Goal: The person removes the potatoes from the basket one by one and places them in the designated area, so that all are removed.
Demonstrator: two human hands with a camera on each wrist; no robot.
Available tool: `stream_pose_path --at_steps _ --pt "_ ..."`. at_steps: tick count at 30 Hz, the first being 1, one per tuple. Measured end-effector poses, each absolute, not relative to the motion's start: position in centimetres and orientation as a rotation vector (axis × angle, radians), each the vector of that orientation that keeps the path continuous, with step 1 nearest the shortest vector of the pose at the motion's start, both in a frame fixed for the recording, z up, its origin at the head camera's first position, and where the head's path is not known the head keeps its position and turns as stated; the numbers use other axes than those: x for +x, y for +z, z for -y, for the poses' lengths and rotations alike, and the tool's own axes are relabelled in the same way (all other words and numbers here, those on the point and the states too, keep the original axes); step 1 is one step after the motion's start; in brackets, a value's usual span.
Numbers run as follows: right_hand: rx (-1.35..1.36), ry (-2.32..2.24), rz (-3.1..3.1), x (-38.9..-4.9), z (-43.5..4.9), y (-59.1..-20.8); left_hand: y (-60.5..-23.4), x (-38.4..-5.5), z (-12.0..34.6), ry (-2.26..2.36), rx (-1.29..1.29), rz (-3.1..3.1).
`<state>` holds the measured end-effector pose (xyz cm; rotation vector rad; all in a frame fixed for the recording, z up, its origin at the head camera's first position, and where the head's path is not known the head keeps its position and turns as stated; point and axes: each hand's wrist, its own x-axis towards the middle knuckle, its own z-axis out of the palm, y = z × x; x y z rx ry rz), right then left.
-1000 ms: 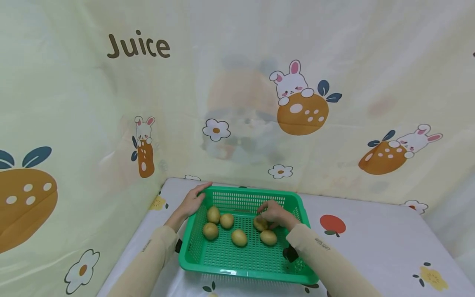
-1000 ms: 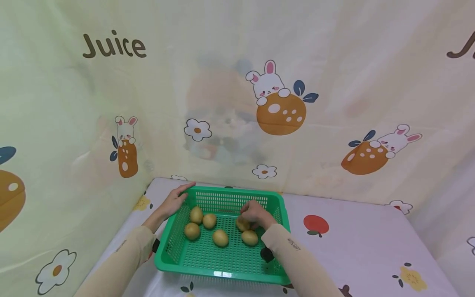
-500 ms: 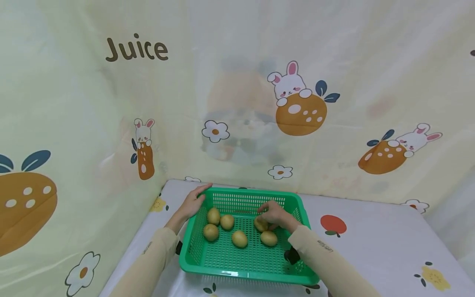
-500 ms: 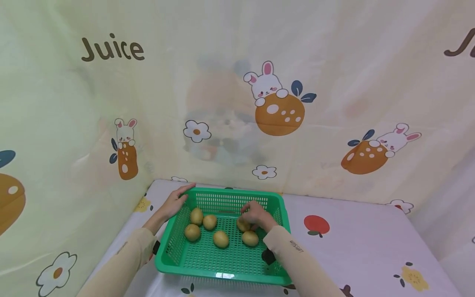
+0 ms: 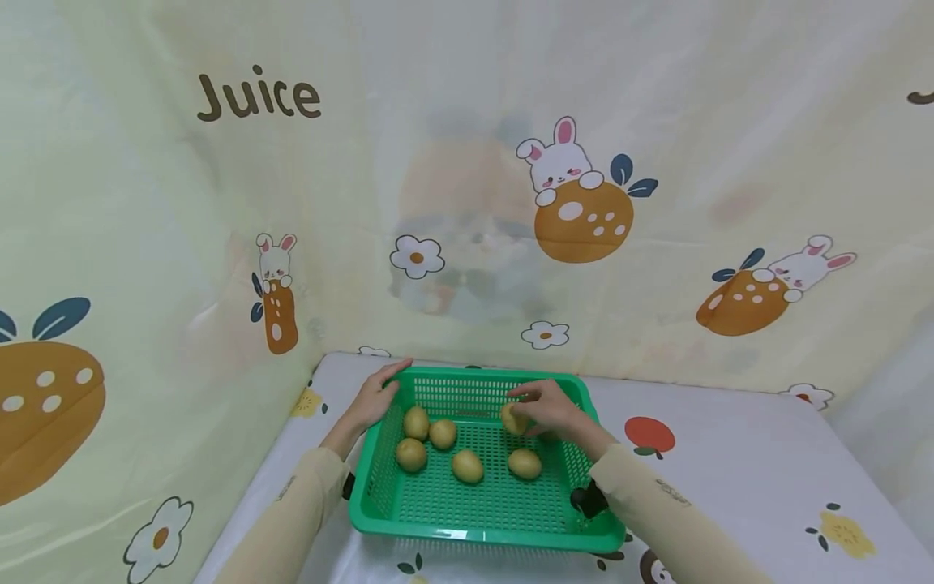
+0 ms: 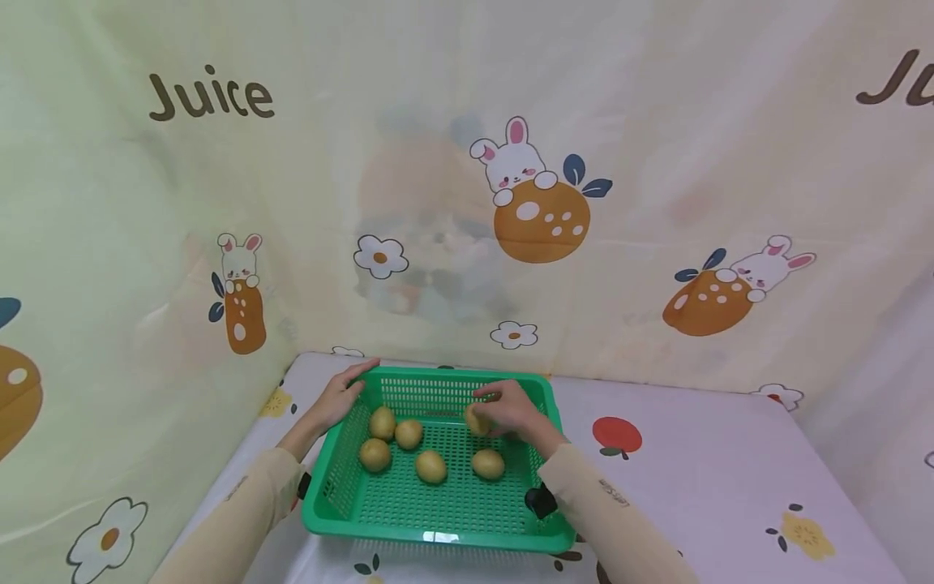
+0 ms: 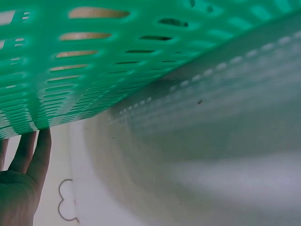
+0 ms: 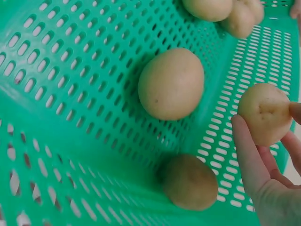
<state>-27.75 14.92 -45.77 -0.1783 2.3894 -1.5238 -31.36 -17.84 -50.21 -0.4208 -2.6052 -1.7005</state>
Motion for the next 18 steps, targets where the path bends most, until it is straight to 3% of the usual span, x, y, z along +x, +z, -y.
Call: stream_pose_path --at_steps 18 --pt "-0.171 -1.784 -2.363 -27.5 -21.4 -43.2 -49.9 -31.1 17.8 -1.689 -0.401 2.622"
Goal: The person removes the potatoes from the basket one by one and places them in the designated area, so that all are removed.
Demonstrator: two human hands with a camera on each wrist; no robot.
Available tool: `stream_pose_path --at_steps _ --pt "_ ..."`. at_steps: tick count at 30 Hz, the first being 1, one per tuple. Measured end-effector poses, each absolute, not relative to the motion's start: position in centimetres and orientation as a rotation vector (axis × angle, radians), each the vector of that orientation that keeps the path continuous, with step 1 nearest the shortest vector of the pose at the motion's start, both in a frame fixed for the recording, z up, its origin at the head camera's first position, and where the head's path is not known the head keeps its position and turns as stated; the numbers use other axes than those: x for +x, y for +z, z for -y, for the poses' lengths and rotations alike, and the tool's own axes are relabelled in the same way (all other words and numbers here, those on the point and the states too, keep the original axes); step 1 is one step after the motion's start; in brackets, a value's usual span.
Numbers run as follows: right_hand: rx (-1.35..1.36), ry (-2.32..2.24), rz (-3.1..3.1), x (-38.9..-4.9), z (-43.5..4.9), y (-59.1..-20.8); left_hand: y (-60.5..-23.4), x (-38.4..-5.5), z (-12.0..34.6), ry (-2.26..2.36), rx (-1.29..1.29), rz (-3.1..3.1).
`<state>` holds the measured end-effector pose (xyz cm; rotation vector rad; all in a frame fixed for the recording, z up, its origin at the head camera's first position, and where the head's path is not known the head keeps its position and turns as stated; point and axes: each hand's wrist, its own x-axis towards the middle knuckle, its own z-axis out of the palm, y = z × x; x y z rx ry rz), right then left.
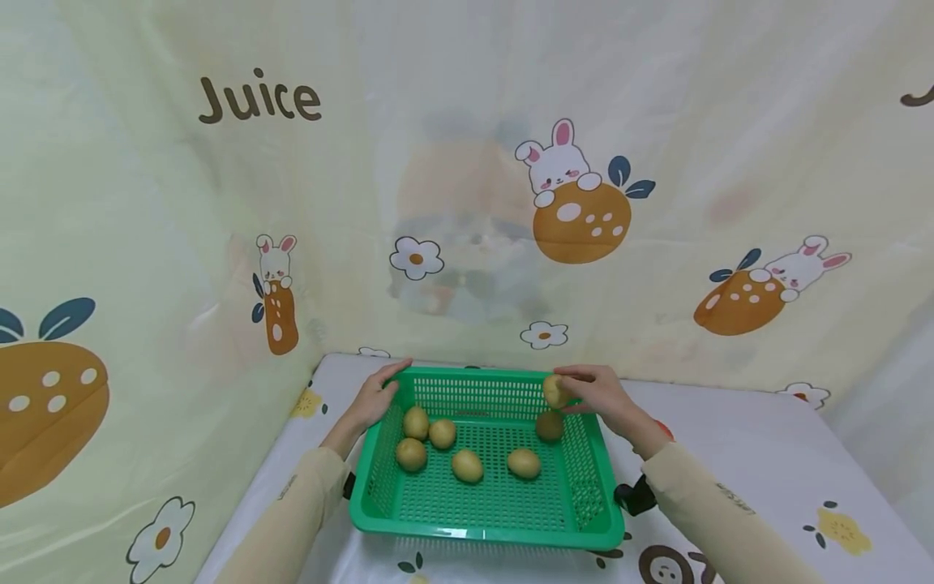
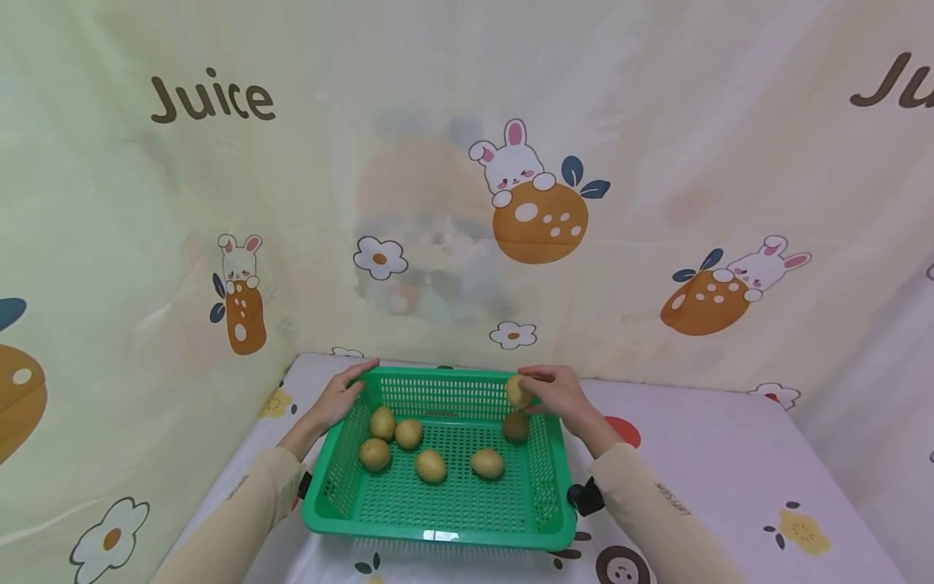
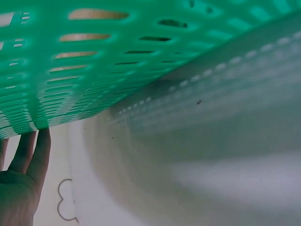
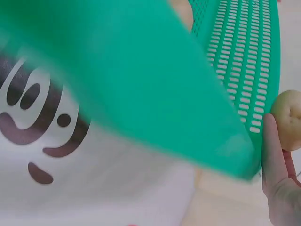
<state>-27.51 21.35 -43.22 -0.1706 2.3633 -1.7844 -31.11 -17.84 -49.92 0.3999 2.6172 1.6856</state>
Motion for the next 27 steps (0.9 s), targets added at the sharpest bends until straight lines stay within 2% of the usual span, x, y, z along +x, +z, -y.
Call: stream_pose_path --at_steps 11,15,20,27 --pt "-0.007 -1.878 -2.404 -27.8 -24.8 -43.2 -46.3 -28.8 17.4 1.641 0.427 -2.572" --pt "0.045 -1.852 -2.434 -27.6 -26.3 -43.7 -46.7 -29.1 17.4 1.663 0.411 -2.560" --pt "0.107 -1.783 -2.461 -27.2 -28.0 -44.7 -49.3 -30.5 17.7 1.697 0.399 -2.581" --pt "0.182 -1.558 -2.618 -26.0 -30.6 -46.0 -47.4 -29.5 17.4 1.685 0.424 -2.577"
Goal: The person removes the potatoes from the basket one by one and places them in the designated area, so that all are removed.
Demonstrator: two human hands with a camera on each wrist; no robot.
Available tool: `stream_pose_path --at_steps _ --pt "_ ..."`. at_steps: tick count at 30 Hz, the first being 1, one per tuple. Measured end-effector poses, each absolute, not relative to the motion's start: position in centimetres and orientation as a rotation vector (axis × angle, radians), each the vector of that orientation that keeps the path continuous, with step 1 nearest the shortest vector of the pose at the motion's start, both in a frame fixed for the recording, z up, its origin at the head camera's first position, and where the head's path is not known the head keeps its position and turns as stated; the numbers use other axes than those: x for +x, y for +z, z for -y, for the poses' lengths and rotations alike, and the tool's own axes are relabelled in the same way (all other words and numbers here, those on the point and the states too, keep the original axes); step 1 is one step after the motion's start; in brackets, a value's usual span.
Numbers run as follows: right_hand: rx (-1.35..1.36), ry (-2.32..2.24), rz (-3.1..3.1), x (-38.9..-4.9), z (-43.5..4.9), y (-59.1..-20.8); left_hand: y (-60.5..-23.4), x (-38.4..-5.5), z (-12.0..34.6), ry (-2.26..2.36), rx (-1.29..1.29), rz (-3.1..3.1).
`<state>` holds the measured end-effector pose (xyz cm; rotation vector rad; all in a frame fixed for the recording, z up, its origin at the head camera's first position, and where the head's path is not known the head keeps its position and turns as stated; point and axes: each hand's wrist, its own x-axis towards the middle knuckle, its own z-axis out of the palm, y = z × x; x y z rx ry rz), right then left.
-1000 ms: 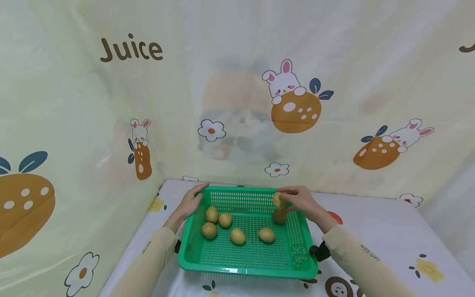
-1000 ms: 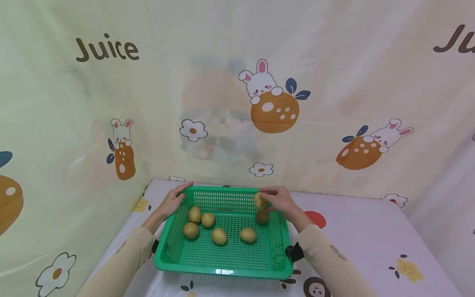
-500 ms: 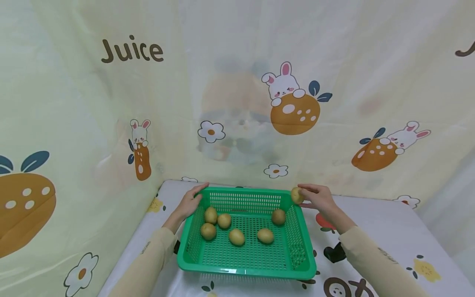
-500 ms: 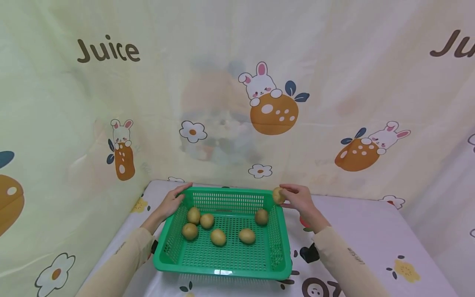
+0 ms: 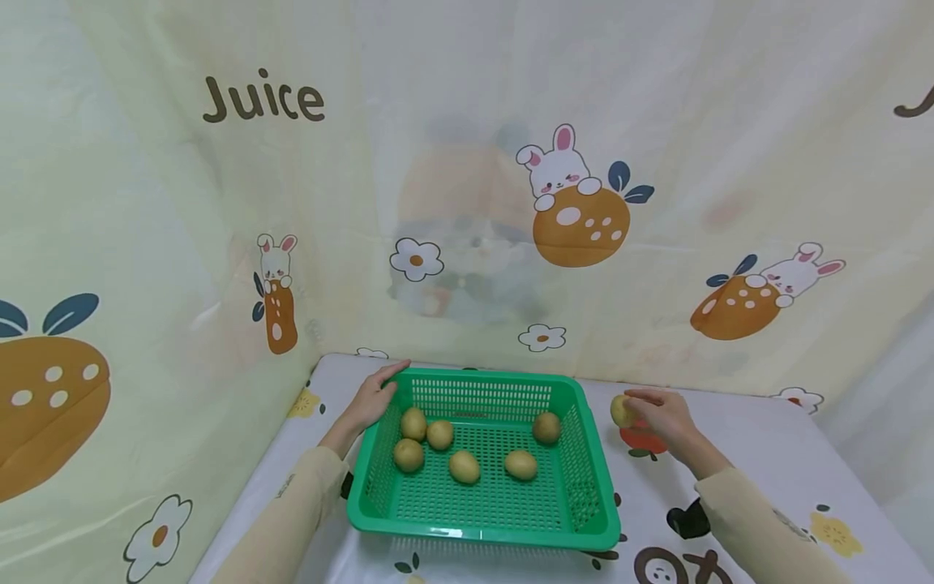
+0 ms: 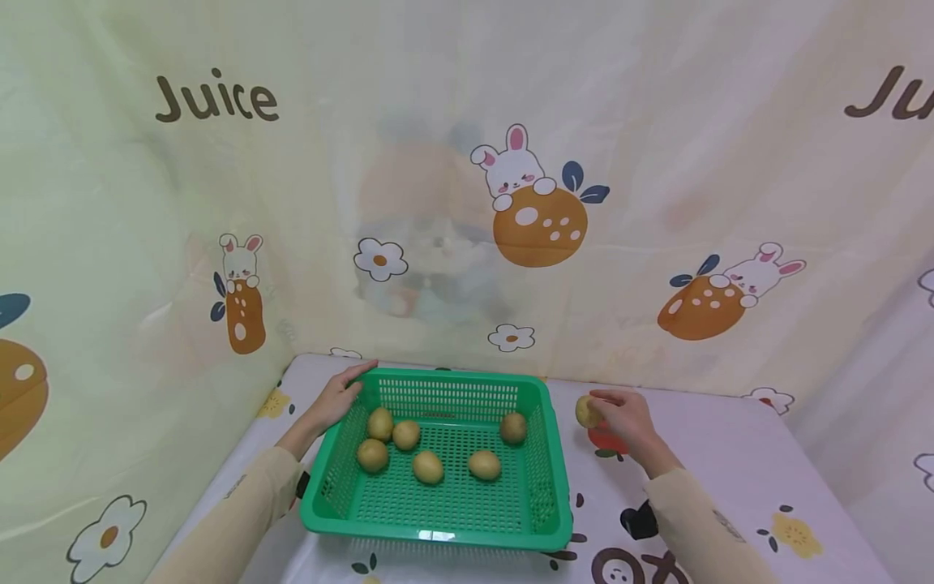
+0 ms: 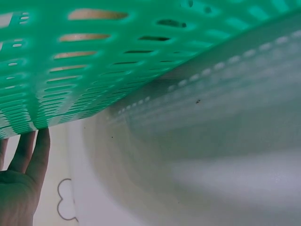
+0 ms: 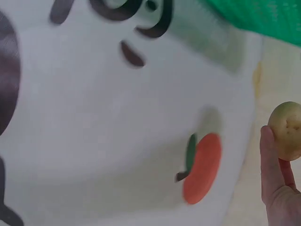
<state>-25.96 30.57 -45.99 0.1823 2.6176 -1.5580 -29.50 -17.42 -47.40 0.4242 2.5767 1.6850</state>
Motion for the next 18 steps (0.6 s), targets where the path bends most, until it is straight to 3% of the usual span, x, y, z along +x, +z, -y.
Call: stream_pose_path --at_steps 18 --pt "0.343 -1.477 -2.509 -25.4 -33.0 -49.6 -46.2 -28.8 17.4 1.663 0.413 -2.561"
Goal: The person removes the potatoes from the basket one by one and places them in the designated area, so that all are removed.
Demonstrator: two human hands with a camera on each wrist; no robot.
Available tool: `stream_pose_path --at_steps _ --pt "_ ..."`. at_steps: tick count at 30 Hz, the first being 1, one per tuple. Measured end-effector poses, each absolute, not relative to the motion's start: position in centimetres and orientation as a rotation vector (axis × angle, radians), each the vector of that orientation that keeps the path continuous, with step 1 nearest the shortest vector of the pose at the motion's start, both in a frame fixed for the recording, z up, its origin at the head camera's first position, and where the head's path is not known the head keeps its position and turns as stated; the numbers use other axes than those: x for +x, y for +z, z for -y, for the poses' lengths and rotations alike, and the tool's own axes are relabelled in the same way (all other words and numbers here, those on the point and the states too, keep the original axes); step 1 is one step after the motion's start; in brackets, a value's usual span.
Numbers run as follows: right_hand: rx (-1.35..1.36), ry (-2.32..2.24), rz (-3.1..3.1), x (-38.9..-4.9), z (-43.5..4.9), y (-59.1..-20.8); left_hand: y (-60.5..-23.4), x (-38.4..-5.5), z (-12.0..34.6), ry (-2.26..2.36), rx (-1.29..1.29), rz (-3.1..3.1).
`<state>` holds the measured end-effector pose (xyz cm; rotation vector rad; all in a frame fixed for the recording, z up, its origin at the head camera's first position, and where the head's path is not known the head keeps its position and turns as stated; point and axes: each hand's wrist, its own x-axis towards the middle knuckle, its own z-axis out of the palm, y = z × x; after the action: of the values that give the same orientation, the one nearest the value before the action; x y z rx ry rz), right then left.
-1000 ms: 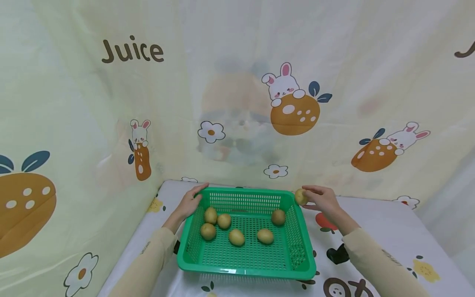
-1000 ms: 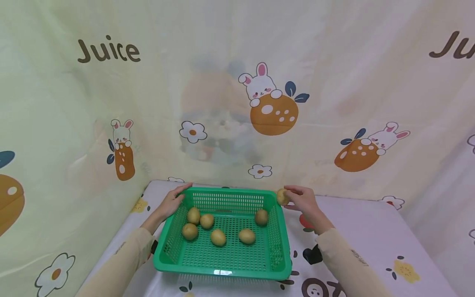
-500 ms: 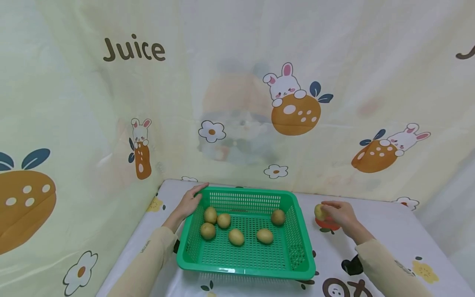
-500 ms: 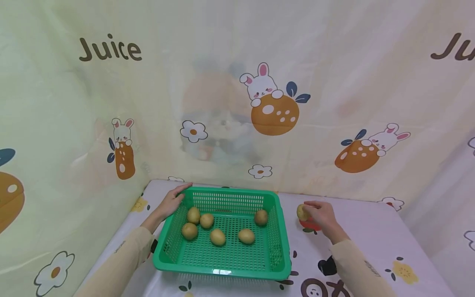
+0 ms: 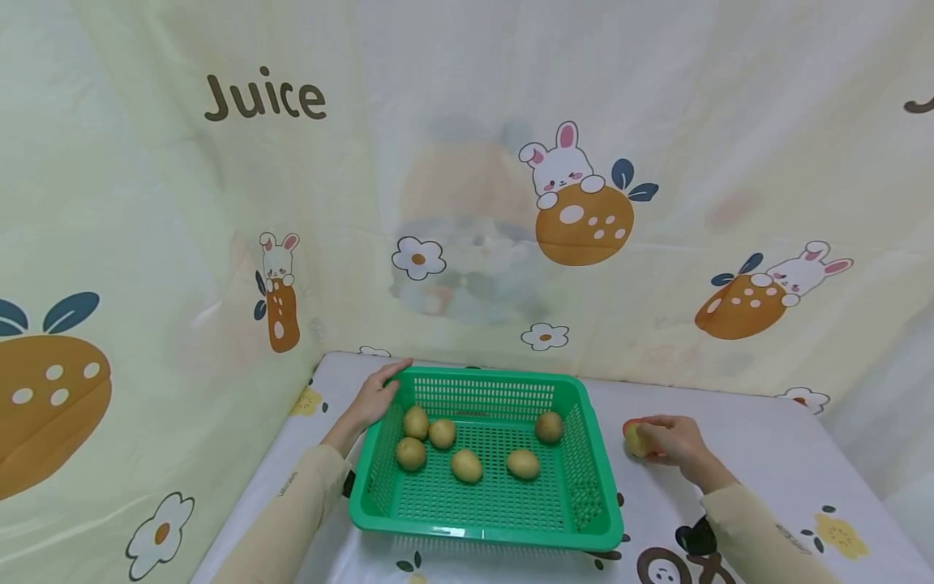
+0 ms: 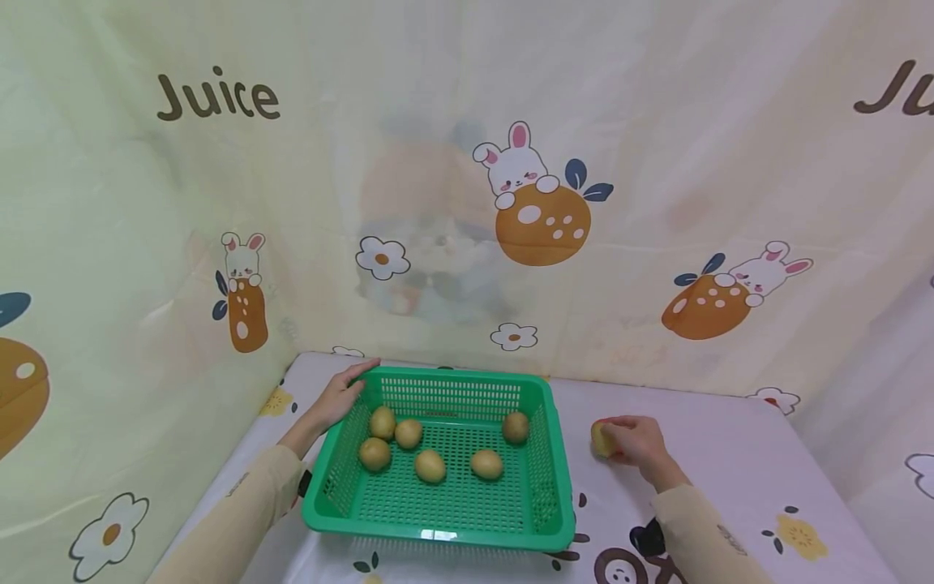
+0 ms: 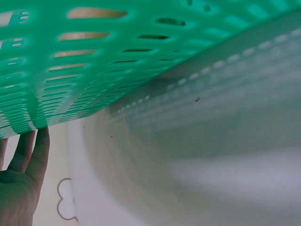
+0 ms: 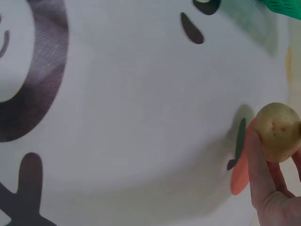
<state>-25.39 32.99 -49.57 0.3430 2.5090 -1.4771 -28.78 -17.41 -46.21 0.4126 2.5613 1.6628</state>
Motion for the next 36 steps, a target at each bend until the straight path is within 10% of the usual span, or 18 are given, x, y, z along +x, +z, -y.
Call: stream_pose_path --at_steps 20,36 --pt "0.339 -1.370 -2.536 -25.1 -32.6 -49.6 -50.4 -31.5 17.9 1.683 0.385 -2.622" --pt "0.124 -1.368 -2.596 -26.3 -28.7 -42.2 -49.2 -30.7 17.6 1.706 0.381 -2.573"
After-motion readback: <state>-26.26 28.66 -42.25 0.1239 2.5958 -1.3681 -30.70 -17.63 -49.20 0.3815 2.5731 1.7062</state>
